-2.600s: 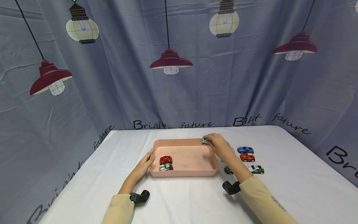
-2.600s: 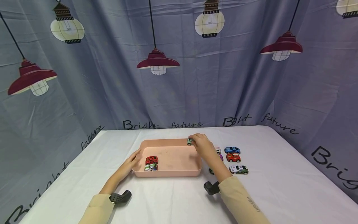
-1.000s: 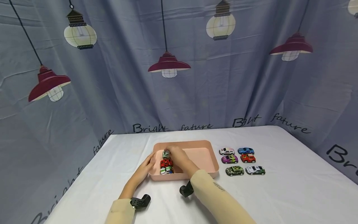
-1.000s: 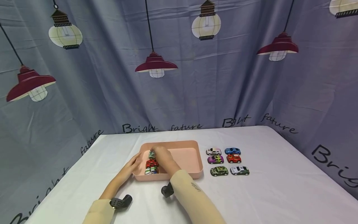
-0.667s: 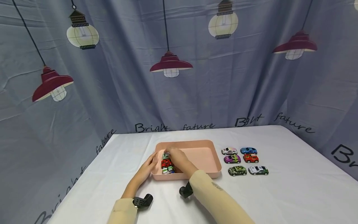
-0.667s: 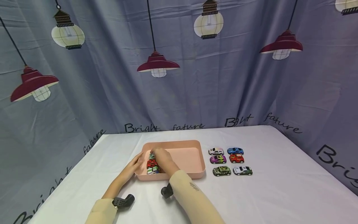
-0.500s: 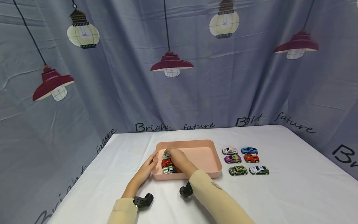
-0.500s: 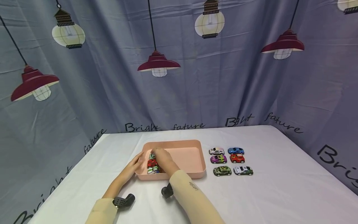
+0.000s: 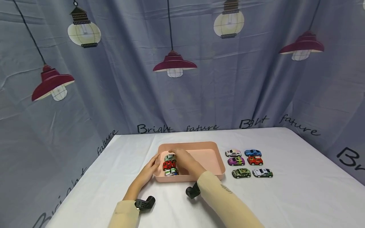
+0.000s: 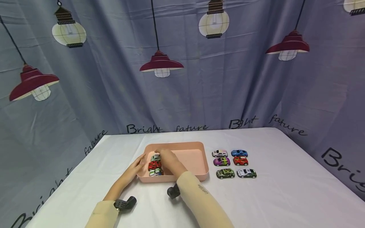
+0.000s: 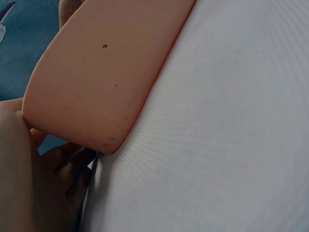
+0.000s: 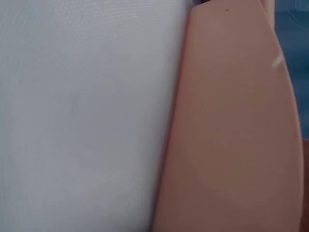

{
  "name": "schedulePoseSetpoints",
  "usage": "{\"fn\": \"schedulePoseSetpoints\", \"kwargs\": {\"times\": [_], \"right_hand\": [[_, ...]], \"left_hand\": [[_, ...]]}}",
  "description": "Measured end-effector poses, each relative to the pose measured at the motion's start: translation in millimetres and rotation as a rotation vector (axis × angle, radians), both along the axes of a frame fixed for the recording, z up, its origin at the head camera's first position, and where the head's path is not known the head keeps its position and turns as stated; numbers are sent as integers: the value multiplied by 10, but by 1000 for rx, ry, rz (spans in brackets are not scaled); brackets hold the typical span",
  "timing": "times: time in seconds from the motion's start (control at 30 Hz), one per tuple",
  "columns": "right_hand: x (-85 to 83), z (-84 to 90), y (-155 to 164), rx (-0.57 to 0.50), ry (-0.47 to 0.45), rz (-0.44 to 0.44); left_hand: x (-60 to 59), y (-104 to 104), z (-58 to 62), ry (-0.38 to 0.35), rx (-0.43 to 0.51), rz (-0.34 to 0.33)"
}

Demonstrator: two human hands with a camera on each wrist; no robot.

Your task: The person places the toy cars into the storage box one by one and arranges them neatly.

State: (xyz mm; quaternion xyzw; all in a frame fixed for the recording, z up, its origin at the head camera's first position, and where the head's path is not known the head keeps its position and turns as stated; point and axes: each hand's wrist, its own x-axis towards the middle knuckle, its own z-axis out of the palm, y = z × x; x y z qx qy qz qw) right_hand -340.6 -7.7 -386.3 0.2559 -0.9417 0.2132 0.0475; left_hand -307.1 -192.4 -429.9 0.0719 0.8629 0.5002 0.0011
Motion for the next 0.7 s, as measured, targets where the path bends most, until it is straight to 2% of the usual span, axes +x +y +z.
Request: {"fn": "schedulePoseSetpoints", "kwargs": {"times": [0.13,0.33,0.47,0.7], "right_hand": [[23,70,74,-65,6,24],[27,136,192,-62,89,64],[46,177,265,-79,118,55],[111,256,409,-107,63,-1]], "left_hand": [[16,-4,10,13,15,-10],[19,2,25,7,11,3],[18,3,25,14,-4,8],[20,5,13,28,-15,6]]}}
